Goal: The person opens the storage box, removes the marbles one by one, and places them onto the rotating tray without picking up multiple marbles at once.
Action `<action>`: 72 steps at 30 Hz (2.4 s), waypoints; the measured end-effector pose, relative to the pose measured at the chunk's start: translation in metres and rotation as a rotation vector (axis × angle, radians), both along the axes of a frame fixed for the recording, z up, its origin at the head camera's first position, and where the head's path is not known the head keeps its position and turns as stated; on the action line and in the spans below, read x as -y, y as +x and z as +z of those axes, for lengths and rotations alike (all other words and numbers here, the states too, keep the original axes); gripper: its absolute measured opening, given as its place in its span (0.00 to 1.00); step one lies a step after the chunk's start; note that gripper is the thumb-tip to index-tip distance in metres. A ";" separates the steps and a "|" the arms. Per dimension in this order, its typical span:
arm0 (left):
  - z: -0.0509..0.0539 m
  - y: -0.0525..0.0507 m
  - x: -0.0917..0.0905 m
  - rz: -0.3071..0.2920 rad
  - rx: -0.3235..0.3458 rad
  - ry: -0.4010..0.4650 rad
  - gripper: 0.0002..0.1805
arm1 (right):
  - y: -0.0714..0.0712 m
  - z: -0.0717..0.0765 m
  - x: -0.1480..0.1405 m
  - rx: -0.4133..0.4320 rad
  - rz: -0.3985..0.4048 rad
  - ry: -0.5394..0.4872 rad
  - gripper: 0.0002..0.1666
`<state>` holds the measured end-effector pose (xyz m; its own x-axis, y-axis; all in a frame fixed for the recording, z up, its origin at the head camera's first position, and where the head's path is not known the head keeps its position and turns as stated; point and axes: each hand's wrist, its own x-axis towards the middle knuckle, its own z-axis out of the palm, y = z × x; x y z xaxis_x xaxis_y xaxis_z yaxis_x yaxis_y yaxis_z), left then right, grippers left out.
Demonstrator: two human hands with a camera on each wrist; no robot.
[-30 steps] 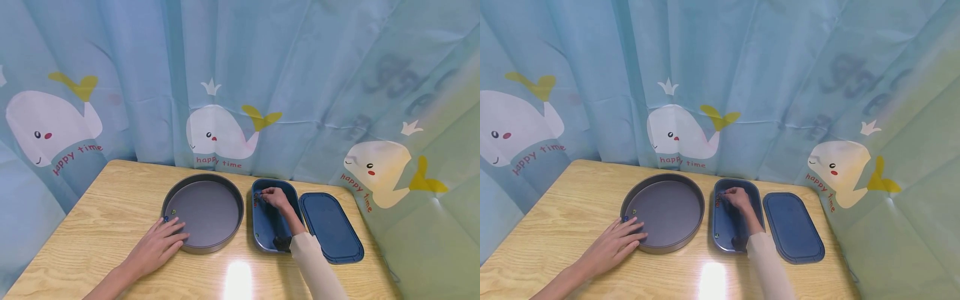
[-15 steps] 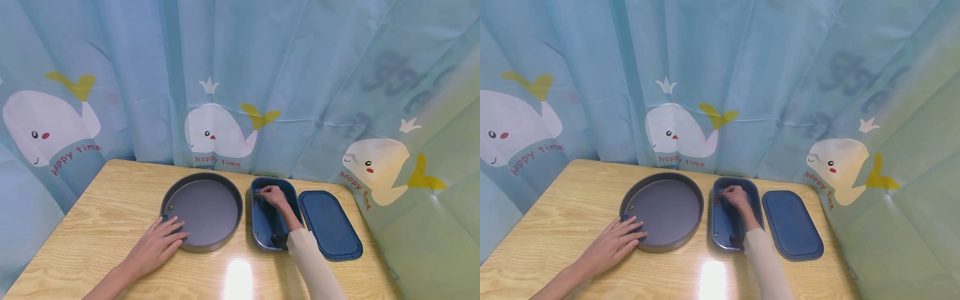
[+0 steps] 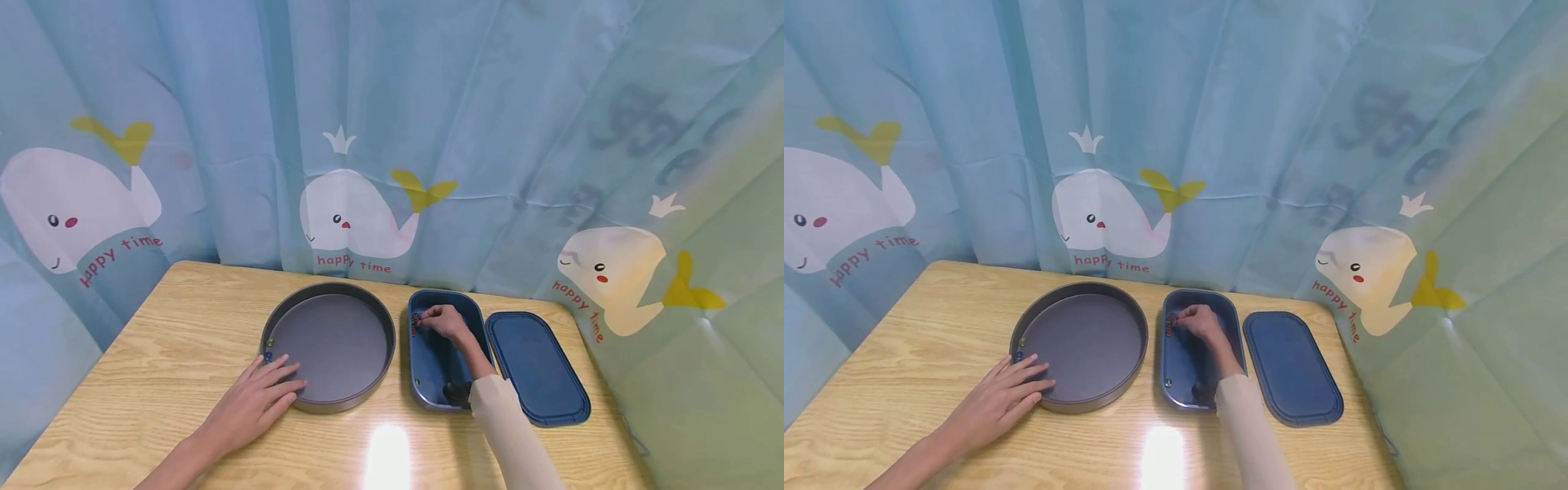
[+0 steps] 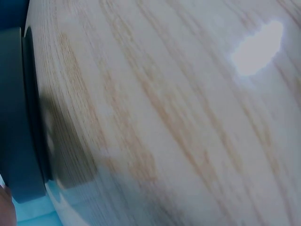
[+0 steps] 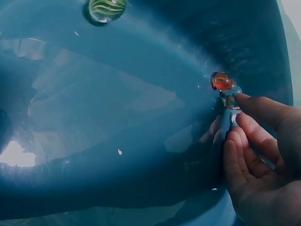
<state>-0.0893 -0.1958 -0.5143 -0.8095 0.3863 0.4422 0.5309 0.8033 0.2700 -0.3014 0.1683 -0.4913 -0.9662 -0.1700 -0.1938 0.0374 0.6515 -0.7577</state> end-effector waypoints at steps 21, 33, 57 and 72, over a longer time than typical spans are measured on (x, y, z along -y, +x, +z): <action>-0.001 0.000 0.000 0.002 0.011 0.002 0.13 | -0.001 0.003 0.001 0.015 0.030 0.036 0.07; -0.002 0.000 0.001 -0.009 -0.002 -0.015 0.13 | 0.000 0.012 -0.003 0.082 -0.059 -0.078 0.05; -0.001 -0.001 0.001 -0.014 -0.018 0.012 0.13 | 0.013 0.057 0.051 -0.034 0.238 -0.293 0.12; -0.002 0.000 0.001 -0.010 -0.020 0.002 0.13 | 0.031 0.051 0.096 -0.045 0.363 -0.256 0.11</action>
<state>-0.0890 -0.1966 -0.5164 -0.7965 0.3936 0.4591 0.5444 0.7972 0.2610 -0.2701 0.0721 -0.4399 -0.8416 -0.5367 -0.0610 -0.1954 0.4078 -0.8919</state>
